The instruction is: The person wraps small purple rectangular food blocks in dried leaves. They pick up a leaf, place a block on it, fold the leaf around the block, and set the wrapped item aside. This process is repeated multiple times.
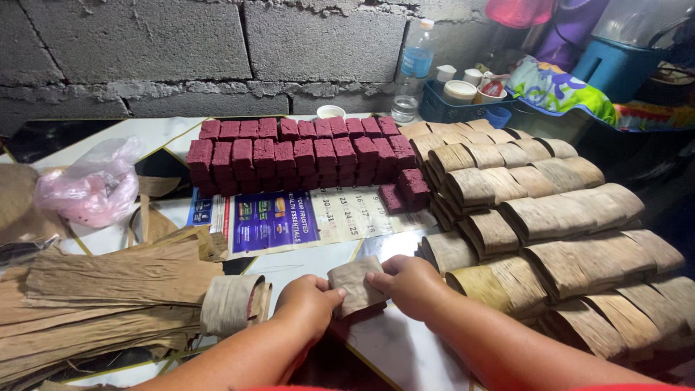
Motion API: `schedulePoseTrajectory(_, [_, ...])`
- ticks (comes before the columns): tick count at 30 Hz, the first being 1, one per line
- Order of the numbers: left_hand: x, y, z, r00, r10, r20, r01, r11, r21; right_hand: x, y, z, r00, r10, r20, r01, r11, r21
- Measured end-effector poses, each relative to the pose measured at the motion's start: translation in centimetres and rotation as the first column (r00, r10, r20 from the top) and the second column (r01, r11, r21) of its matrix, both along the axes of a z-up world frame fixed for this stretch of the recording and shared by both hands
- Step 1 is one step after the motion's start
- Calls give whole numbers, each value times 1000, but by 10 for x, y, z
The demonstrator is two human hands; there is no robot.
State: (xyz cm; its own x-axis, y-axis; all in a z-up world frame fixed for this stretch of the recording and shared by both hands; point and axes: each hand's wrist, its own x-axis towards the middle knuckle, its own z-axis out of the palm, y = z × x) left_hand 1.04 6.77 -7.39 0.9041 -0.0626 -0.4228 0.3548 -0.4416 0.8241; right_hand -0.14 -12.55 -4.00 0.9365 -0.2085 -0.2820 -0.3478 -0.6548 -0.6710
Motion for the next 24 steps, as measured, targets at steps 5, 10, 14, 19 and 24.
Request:
schedulePoseTrajectory(5, [-2, 1, 15, 995, 2, -96, -22, 978, -206, -1, 1, 10, 990, -62, -129, 89, 972, 218])
schedulePoseTrajectory(10, [4, 3, 48, 976, -8, -220, -98, 880, -464, -5, -11, 37, 974, -75, -213, 183, 811, 555])
schedulePoseTrajectory(14, [11, -9, 73, 969, -97, -228, -51, 823, -566, -11, -32, 55, 967, -85, -239, 235, 651, 722])
schedulePoseTrajectory(19, [16, -39, 88, 954, -200, -225, 4, 757, -654, -18, -69, 62, 978, -3, -208, 189, 437, 879])
schedulePoseTrajectory(24, [13, -79, 87, 958, -182, -223, -35, 696, -718, -28, -89, 60, 982, -99, -158, 181, 299, 937])
